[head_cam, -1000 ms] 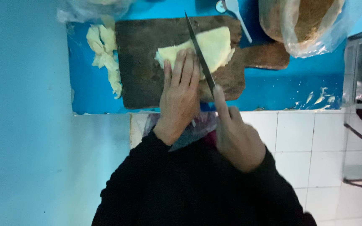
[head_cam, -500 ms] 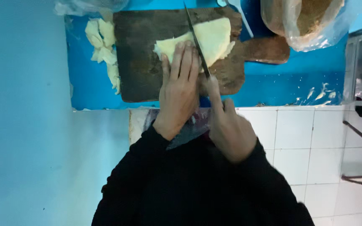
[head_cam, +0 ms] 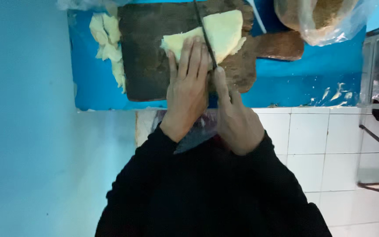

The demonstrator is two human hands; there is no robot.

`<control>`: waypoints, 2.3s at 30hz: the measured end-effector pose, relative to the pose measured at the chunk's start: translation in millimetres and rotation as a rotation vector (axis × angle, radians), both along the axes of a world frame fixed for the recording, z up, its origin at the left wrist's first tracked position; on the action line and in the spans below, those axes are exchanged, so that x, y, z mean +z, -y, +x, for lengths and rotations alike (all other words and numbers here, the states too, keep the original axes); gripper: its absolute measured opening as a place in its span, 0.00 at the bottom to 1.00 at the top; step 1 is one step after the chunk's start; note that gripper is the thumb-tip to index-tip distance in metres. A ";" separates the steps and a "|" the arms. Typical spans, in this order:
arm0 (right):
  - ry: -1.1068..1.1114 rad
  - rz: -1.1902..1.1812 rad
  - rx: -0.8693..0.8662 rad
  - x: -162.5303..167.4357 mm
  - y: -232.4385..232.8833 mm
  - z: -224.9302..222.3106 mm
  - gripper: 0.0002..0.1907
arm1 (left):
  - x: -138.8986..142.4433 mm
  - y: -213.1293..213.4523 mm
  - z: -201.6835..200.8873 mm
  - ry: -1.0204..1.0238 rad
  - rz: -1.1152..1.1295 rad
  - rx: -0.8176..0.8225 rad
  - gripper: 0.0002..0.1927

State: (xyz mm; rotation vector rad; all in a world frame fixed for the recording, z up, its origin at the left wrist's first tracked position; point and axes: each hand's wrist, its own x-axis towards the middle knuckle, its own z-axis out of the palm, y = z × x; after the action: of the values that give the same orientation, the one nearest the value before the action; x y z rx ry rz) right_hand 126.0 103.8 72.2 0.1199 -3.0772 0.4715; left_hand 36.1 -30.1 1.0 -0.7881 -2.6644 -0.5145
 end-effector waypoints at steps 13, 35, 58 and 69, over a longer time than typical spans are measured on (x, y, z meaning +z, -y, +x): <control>-0.069 -0.012 0.047 12.7 10.2 -13.4 0.48 | 9.1 1.8 -2.0 0.034 -0.006 -0.005 0.33; 0.718 -0.453 -0.524 74.6 -82.7 155.6 0.40 | 30.9 16.0 -15.2 0.288 0.101 -0.022 0.26; -0.456 -0.303 0.131 44.6 -74.6 -114.7 0.26 | 77.8 59.9 -43.0 0.579 0.541 -0.076 0.23; -0.615 0.270 0.055 119.3 -281.0 -219.8 0.18 | 58.5 76.7 -26.1 0.905 1.296 -0.162 0.16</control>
State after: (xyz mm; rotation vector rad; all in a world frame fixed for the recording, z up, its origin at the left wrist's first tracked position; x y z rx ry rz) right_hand -93.8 384.8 191.5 0.2928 -2.5130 0.0025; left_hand 10.0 -106.8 59.5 -0.3271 -2.0167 -2.6977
